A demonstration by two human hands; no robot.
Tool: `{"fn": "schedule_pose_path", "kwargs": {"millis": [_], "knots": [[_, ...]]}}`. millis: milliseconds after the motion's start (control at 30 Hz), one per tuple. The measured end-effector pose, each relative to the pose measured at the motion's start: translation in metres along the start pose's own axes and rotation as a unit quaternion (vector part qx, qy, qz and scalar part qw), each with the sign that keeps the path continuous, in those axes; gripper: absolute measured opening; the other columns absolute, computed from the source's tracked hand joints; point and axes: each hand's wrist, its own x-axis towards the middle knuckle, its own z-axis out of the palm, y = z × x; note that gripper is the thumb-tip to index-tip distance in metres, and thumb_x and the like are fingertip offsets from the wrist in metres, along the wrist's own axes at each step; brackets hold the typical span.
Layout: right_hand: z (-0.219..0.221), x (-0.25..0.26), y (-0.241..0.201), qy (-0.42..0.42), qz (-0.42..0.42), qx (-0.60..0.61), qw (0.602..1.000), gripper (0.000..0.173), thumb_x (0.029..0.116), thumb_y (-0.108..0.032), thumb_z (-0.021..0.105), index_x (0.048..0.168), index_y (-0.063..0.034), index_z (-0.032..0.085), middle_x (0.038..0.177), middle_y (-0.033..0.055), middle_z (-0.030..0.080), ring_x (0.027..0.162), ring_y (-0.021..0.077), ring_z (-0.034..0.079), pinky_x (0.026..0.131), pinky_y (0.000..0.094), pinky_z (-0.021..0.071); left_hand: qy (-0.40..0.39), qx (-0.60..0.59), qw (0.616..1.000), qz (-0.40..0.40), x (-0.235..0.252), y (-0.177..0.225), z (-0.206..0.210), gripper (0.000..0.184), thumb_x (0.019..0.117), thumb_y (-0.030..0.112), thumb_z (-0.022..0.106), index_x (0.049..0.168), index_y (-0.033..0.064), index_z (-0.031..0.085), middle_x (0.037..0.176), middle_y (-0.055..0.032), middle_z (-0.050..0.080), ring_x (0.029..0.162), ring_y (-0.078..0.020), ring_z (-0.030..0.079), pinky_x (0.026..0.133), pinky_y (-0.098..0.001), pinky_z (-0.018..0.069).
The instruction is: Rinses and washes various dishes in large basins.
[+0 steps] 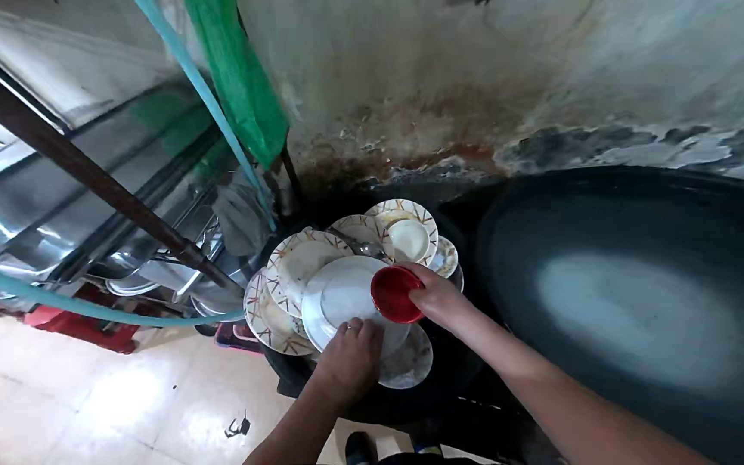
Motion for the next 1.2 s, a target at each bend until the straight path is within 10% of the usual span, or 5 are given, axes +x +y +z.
{"fn": "schedule_pose_path", "kwargs": {"millis": [400, 633, 767, 933, 1200], "knots": [[0.008, -0.001, -0.005, 0.082, -0.171, -0.066, 0.98, 0.057, 0.0919, 0.008, 0.057, 0.144, -0.0134, 0.057, 0.144, 0.0156, 0.056, 0.129, 0.0325, 0.057, 0.104, 0.0537, 0.0496, 0.259, 0.084, 0.955, 0.117, 0.003, 0.002, 0.022, 0.037, 0.0842, 0.013, 0.073, 0.121, 0.0079, 0.073, 0.125, -0.0143, 0.071, 0.118, -0.035, 0.067, 0.099, -0.053, 0.0541], [-0.075, -0.028, 0.048, 0.262, -0.238, -0.054, 0.934, 0.049, 0.0898, 0.004, 0.055, 0.138, -0.0062, 0.062, 0.139, 0.0184, 0.059, 0.128, 0.0345, 0.058, 0.105, 0.0571, 0.0479, 0.366, 0.097, 0.917, 0.127, -0.006, -0.007, -0.019, 0.036, 0.0873, 0.002, 0.067, 0.121, 0.0138, 0.073, 0.122, -0.0074, 0.074, 0.117, -0.0271, 0.069, 0.092, -0.0483, 0.0582], [-0.128, -0.066, 0.134, 0.335, -0.149, -0.075, 0.927, 0.053, 0.0899, 0.002, 0.052, 0.142, -0.005, 0.057, 0.14, 0.0237, 0.057, 0.128, 0.0416, 0.056, 0.103, 0.0652, 0.045, 0.414, 0.039, 0.908, 0.047, -0.001, -0.022, -0.075, 0.027, 0.0935, 0.003, 0.062, 0.114, 0.0131, 0.078, 0.106, -0.0077, 0.077, 0.098, -0.0256, 0.076, 0.082, -0.047, 0.0627], [-0.165, -0.118, 0.23, 0.369, -0.068, -0.144, 0.916, 0.055, 0.0887, 0.005, 0.052, 0.143, -0.0014, 0.055, 0.142, 0.0309, 0.053, 0.132, 0.0517, 0.049, 0.107, 0.0689, 0.0402, 0.273, -0.145, 0.933, -0.185, 0.006, -0.044, -0.128, 0.033, 0.1066, 0.014, 0.052, 0.137, 0.0167, 0.066, 0.109, -0.0121, 0.074, 0.093, -0.0268, 0.073, 0.087, -0.0514, 0.0587], [-0.169, -0.117, 0.281, 0.317, 0.14, 0.006, 0.938, 0.049, 0.0963, 0.006, 0.054, 0.143, -0.0061, 0.055, 0.138, 0.0277, 0.057, 0.125, 0.046, 0.057, 0.098, 0.069, 0.0468, 0.2, -0.153, 0.95, -0.184, 0.016, -0.02, -0.138, 0.027, 0.1049, 0.017, 0.058, 0.128, 0.0132, 0.071, 0.119, -0.0102, 0.073, 0.107, -0.025, 0.07, 0.098, -0.0495, 0.0543]]}}
